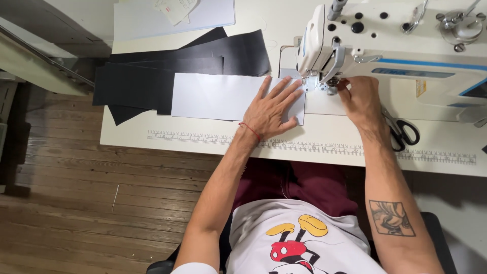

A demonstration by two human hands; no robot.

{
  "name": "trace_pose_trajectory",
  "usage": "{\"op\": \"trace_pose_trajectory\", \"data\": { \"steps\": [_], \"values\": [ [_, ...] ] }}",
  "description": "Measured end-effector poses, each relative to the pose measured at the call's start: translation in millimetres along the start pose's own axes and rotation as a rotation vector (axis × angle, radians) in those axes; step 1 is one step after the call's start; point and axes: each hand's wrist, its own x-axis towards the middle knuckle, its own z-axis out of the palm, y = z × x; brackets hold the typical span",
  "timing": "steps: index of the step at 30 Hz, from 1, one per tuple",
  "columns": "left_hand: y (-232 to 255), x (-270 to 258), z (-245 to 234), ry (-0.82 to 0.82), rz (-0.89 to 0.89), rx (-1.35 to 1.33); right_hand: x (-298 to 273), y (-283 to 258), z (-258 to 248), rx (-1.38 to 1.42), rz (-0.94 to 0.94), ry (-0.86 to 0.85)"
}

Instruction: Cutting and aligning leather pieces with templates at a sewing station

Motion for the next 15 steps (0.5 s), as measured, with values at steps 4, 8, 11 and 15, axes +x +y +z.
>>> {"op": "trace_pose_trajectory", "data": {
  "steps": [4, 8, 11, 15],
  "values": [
    [-0.6, 3.2, -0.5, -0.032, -0.011, -0.014, -5.6, -31.2, -26.4, 0.015, 0.063, -0.091],
    [-3.0, -1.9, -17.6, -0.012, 0.092, -0.055, -33.4, -82.5, -97.3, -0.102, 0.430, -0.345],
    [-5.4, 1.4, -14.8, 0.004, 0.116, -0.020, -96.1, -36.4, -126.0, -0.804, -0.211, -0.066],
    [-7.5, -1.4, -17.5, 0.000, 0.093, -0.058, -148.2, 4.6, -152.5, -1.048, -0.190, 0.159]
  ]
}}
